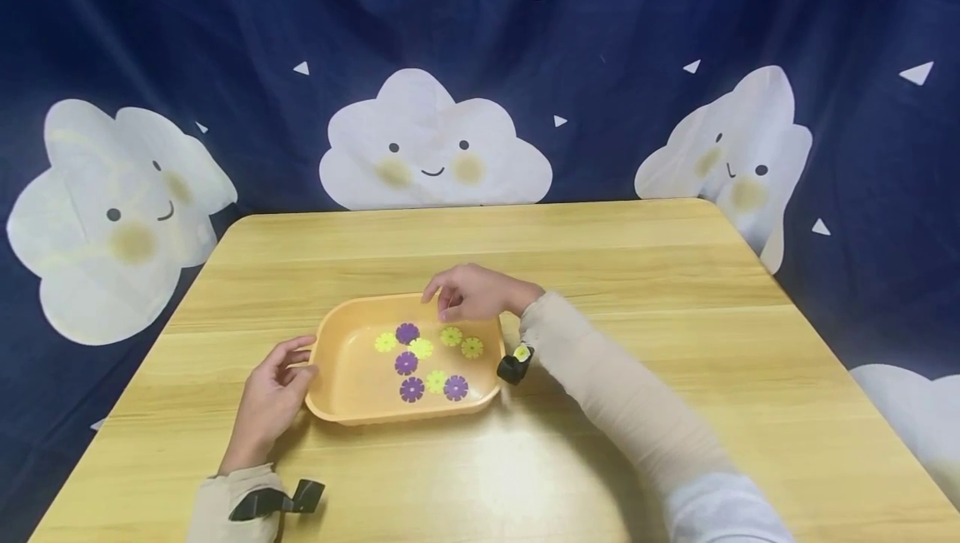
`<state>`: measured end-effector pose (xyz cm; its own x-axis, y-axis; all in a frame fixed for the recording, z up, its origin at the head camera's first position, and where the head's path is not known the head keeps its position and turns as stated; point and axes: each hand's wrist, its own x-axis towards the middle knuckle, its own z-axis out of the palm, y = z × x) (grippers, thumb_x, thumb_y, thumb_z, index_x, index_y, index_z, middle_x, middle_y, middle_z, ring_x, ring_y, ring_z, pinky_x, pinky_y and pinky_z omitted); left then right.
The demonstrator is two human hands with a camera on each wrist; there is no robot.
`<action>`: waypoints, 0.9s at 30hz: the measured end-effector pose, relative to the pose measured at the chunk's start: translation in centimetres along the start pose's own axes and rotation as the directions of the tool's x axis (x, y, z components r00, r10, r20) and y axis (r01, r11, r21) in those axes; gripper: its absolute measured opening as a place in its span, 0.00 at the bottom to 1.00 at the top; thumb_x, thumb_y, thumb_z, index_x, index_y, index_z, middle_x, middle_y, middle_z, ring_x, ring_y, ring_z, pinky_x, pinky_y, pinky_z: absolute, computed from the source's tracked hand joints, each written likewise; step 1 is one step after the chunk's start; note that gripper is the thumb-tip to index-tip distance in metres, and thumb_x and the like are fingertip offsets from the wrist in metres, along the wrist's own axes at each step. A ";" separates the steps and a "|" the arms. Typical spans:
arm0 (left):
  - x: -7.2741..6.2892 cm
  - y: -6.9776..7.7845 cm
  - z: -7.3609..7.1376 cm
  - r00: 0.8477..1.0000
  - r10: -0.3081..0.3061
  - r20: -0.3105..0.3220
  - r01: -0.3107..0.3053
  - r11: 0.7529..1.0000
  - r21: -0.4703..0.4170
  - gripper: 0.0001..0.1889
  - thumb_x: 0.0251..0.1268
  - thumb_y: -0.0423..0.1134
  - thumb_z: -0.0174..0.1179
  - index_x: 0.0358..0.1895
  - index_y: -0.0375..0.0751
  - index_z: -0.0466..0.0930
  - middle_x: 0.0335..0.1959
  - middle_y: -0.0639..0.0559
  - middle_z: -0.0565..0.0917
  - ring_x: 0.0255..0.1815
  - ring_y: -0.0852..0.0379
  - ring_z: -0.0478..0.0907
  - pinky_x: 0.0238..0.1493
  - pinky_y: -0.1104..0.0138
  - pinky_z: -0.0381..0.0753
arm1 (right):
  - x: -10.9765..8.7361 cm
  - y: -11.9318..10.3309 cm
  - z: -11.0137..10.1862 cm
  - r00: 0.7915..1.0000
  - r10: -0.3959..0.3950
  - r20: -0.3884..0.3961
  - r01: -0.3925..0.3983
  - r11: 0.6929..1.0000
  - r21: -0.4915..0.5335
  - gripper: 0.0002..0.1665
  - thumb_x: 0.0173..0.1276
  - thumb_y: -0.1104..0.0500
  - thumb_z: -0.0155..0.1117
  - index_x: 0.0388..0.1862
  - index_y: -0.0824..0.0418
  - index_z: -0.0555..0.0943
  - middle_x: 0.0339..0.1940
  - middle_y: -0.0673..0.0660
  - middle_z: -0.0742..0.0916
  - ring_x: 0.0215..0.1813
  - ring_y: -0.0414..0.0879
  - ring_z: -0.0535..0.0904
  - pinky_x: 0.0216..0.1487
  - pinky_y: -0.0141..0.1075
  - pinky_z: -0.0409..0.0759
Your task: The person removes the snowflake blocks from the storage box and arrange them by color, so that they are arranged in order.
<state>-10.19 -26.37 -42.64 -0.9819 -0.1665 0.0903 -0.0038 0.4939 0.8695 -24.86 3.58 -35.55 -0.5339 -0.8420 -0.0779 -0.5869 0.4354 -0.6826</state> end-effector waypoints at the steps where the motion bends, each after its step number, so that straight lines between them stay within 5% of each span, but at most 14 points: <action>1: 0.0 0.0 0.0 1.000 0.001 0.001 -0.001 1.000 -0.002 0.21 0.66 0.30 0.54 0.62 0.37 0.72 0.51 0.37 0.79 0.39 0.69 0.78 0.37 0.76 0.80 | 0.1 -0.1 0.2 1.000 0.011 0.003 -0.011 1.000 0.004 0.20 0.66 0.66 0.66 0.57 0.66 0.79 0.42 0.57 0.85 0.45 0.46 0.82 0.51 0.32 0.79; 9: -0.9 -0.4 0.0 1.000 -0.007 -0.006 0.007 0.999 0.040 0.20 0.66 0.30 0.55 0.62 0.37 0.73 0.50 0.37 0.79 0.39 0.69 0.77 0.38 0.78 0.78 | 1.2 -0.3 2.5 0.991 0.070 0.111 -0.076 0.996 0.050 0.25 0.63 0.66 0.69 0.60 0.61 0.77 0.47 0.59 0.84 0.45 0.43 0.81 0.48 0.29 0.79; 19: -0.3 0.0 0.1 1.000 -0.003 -0.017 0.003 1.000 0.024 0.20 0.66 0.30 0.55 0.62 0.38 0.73 0.50 0.38 0.79 0.39 0.69 0.77 0.38 0.78 0.78 | 3.2 -0.5 2.5 0.972 0.097 0.214 -0.139 0.972 0.191 0.32 0.55 0.76 0.70 0.59 0.61 0.78 0.50 0.60 0.81 0.45 0.46 0.80 0.45 0.30 0.82; 27: 0.0 0.2 0.1 1.000 -0.013 -0.002 0.013 1.000 0.002 0.21 0.67 0.31 0.55 0.63 0.38 0.72 0.51 0.36 0.78 0.39 0.68 0.77 0.37 0.76 0.79 | 4.5 -0.4 3.2 0.951 0.121 0.284 -0.169 0.974 0.149 0.34 0.50 0.77 0.72 0.57 0.60 0.79 0.50 0.54 0.81 0.46 0.46 0.80 0.47 0.27 0.80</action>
<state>-10.26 -26.13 -42.49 -0.9813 -0.1749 0.0799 -0.0171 0.4934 0.8696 -25.10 -1.42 -37.97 -0.4063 -0.8386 -0.3630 -0.3912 0.5186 -0.7603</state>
